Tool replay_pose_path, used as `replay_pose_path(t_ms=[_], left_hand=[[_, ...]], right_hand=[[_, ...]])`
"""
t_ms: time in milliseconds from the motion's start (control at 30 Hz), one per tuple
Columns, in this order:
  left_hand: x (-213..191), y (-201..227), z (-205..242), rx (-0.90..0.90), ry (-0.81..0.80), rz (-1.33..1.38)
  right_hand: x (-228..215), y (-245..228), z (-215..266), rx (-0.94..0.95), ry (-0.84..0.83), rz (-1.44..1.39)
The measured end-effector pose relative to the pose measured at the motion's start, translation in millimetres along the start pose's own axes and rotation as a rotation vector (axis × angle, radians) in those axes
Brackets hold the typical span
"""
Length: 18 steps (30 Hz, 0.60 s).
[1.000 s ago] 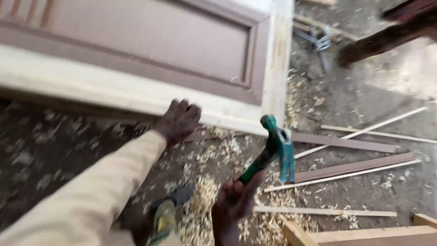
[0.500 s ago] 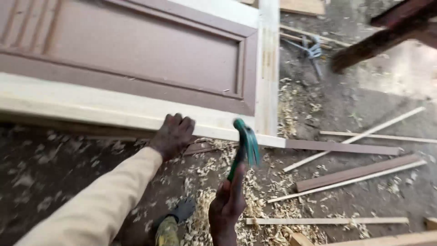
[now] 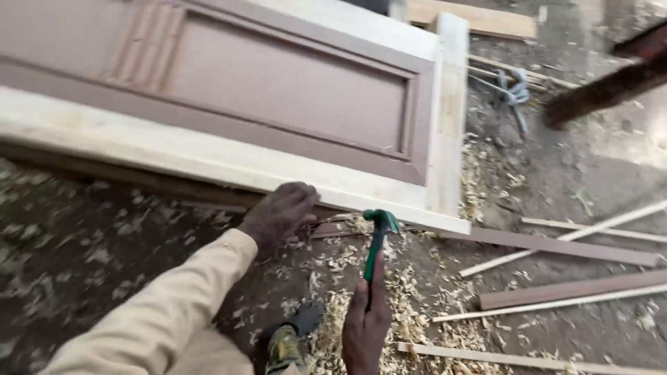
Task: The person is attaching a decorative wooden trim to a larger furniture frame by manually hammering in small nails.
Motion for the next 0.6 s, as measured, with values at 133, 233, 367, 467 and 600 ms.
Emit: replay_pose_path(t_ms=[133, 233, 367, 467, 600], left_hand=[[-55, -84, 55, -0.222, 0.051, -0.155], [-49, -133, 79, -0.218, -0.147, -0.208], [-44, -150, 92, -0.138, -0.252, -0.216], [-32, -160, 101, -0.22, -0.231, -0.32], [-31, -154, 103, -0.18, -0.2, -0.452]], right_hand=[[32, -8, 30, -0.033, -0.019, 0.139], [61, -29, 57, 0.044, -0.01, 0.132], [118, -43, 80, -0.021, 0.064, 0.028], [144, -70, 92, -0.023, 0.048, -0.008], [156, -89, 102, -0.095, 0.065, 0.001]])
Point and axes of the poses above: each hand's wrist, its own z-axis away from the middle knuckle, its own x-axis out of the palm, y = z × x, the point moved 7 cm from there along -z, towards the middle knuckle, and after that the axes turned 5 degrees about y, right-handed, at the moved point
